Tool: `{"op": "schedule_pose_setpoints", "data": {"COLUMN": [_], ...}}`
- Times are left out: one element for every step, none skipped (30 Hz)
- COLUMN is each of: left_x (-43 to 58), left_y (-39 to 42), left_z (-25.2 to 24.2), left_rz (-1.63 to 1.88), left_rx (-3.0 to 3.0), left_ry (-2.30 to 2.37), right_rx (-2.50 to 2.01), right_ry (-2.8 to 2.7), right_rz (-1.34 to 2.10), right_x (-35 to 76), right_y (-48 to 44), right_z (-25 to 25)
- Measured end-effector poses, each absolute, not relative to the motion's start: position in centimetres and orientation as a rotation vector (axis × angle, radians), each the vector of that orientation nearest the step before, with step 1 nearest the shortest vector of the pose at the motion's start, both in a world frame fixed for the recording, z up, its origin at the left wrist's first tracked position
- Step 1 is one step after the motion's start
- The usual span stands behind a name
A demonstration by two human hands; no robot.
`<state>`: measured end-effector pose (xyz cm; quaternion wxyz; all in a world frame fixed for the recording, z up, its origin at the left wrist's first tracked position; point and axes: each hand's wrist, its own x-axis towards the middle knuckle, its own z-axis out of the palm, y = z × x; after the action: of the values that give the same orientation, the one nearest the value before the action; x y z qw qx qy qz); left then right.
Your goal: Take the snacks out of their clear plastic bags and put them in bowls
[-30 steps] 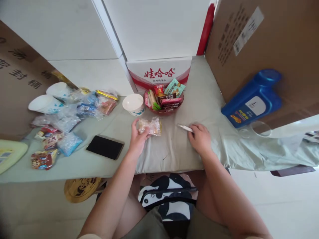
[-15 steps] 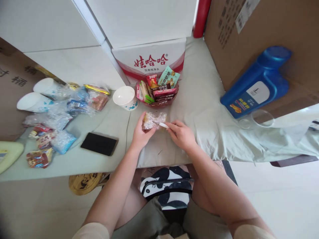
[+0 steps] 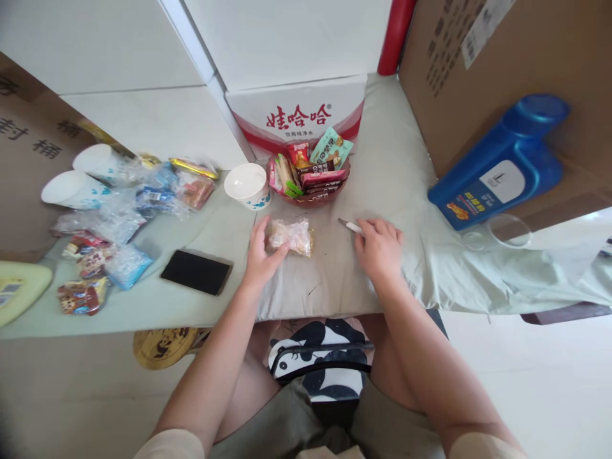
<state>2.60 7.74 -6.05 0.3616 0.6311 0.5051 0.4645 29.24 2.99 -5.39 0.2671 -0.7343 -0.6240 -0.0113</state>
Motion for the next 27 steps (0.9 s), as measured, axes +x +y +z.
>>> {"op": "schedule_pose_setpoints", "data": {"left_x": [2.5, 2.4, 2.4, 2.5, 2.5, 2.6, 2.8, 2.9, 3.1, 3.3, 3.5, 3.7, 3.8, 4.0, 4.1, 4.2, 4.2, 4.2, 4.2, 4.0, 3.9, 3.7, 3.5, 3.3, 3.0, 2.8, 2.6], "left_y": [7.8, 7.9, 7.9, 8.0, 8.0, 7.9, 7.9, 7.8, 7.7, 7.5, 7.4, 7.3, 7.3, 7.3, 7.3, 7.4, 7.5, 7.6, 7.7, 7.9, 8.0, 8.1, 8.2, 8.3, 8.4, 8.4, 8.5], "left_z": [-6.0, -6.0, -6.0, -5.9, -5.9, -5.9, -5.8, -5.8, -5.7, -5.7, -5.7, -5.7, -5.6, -5.6, -5.5, -5.4, -5.3, -5.1, -4.9, -4.7, -4.4, -4.2, -4.1, -4.0, -3.9, -3.9, -3.9], "left_rz": [1.199, 1.19, 1.173, 1.154, 1.145, 1.144, 1.149, 1.159, 1.172, 1.185, 1.199, 1.211, 1.224, 1.238, 1.252, 1.268, 1.281, 1.292, 1.303, 1.311, 1.319, 1.329, 1.34, 1.35, 1.358, 1.364, 1.367], "left_rx": [1.675, 1.707, 1.727, 1.741, 1.745, 1.742, 1.731, 1.709, 1.671, 1.612, 1.532, 1.438, 1.339, 1.24, 1.143, 1.047, 0.953, 0.863, 0.78, 0.712, 0.663, 0.626, 0.596, 0.571, 0.55, 0.536, 0.531], "left_ry": [1.307, 1.305, 1.301, 1.299, 1.299, 1.297, 1.292, 1.284, 1.273, 1.257, 1.237, 1.218, 1.201, 1.189, 1.181, 1.176, 1.173, 1.169, 1.166, 1.166, 1.169, 1.175, 1.182, 1.192, 1.202, 1.213, 1.226], "right_rx": [-1.955, -1.912, -1.856, -1.788, -1.715, -1.643, -1.581, -1.531, -1.496, -1.473, -1.463, -1.461, -1.464, -1.468, -1.472, -1.474, -1.473, -1.471, -1.469, -1.467, -1.465, -1.46, -1.453, -1.443, -1.431, -1.42, -1.411], "right_ry": [-1.695, -1.72, -1.752, -1.787, -1.82, -1.849, -1.873, -1.891, -1.901, -1.899, -1.883, -1.855, -1.822, -1.793, -1.771, -1.759, -1.756, -1.756, -1.755, -1.748, -1.735, -1.718, -1.7, -1.685, -1.675, -1.668, -1.662], "right_rz": [-0.023, 0.0, 0.032, 0.072, 0.118, 0.173, 0.237, 0.309, 0.39, 0.472, 0.548, 0.614, 0.667, 0.704, 0.723, 0.727, 0.72, 0.705, 0.683, 0.658, 0.63, 0.603, 0.579, 0.565, 0.561, 0.564, 0.571], "right_x": [28.9, 28.5, 28.1, 27.7, 27.3, 26.8, 26.3, 25.8, 25.3, 24.8, 24.4, 24.0, 23.7, 23.5, 23.4, 23.3, 23.4, 23.5, 23.7, 23.9, 24.2, 24.4, 24.7, 25.1, 25.4, 25.7, 26.1], "right_y": [3.0, 3.1, 3.1, 3.1, 3.1, 3.1, 3.1, 3.1, 3.1, 3.1, 3.1, 3.0, 3.0, 3.0, 3.1, 3.1, 3.1, 3.1, 3.2, 3.2, 3.2, 3.2, 3.2, 3.2, 3.2, 3.1, 3.1], "right_z": [-5.4, -5.4, -5.4, -5.4, -5.5, -5.5, -5.5, -5.6, -5.6, -5.7, -5.8, -5.8, -5.9, -5.9, -5.9, -5.9, -5.8, -5.7, -5.5, -5.4, -5.2, -5.1, -4.9, -4.8, -4.7, -4.7, -4.7]}}
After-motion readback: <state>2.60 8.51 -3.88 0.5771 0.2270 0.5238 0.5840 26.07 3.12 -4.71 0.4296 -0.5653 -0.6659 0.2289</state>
